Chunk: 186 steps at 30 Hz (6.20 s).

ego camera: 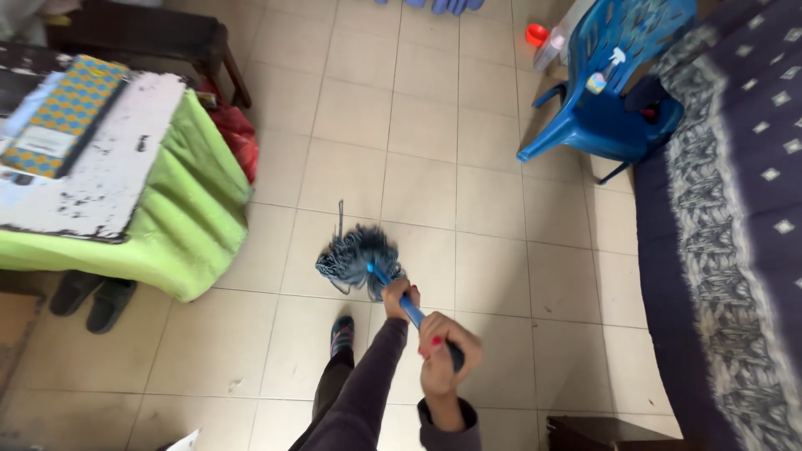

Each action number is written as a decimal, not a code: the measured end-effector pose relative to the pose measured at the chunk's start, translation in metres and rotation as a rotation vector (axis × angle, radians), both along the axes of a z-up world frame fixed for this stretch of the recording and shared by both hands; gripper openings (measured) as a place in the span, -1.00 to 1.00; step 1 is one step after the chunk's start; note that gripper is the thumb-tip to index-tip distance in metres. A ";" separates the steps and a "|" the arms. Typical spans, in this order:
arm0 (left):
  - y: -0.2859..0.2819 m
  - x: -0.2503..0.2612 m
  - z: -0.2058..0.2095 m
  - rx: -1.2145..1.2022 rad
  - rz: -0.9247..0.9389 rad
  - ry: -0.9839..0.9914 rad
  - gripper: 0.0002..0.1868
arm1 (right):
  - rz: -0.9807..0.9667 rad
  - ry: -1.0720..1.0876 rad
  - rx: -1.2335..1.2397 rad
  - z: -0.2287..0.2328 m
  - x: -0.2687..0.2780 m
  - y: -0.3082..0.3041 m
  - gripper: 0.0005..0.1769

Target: Mopping the tiled floor in a room with sewing equipment.

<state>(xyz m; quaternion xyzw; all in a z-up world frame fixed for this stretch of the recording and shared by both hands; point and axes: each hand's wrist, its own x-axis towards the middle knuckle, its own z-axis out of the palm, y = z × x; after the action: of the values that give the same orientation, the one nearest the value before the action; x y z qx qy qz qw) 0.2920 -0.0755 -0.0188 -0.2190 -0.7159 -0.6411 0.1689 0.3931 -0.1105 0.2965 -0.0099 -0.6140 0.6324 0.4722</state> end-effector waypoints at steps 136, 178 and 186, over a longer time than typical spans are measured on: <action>0.079 0.035 0.039 -0.125 -0.053 0.111 -0.73 | 0.111 -0.118 -0.189 0.023 0.031 0.131 -0.66; 0.223 -0.154 0.014 -0.425 -0.182 -0.254 -0.73 | 0.117 -0.327 0.069 -0.033 -0.116 0.257 -0.84; 0.163 0.006 0.044 -0.380 -0.055 -0.213 -0.76 | 0.076 -0.381 -0.160 0.012 0.017 0.211 -0.81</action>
<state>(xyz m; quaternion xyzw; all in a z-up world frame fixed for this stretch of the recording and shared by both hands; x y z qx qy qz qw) 0.2983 0.0878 0.0249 -0.1976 -0.8313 -0.5186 0.0305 0.4099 0.1004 0.3085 -0.1437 -0.6401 0.6830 0.3211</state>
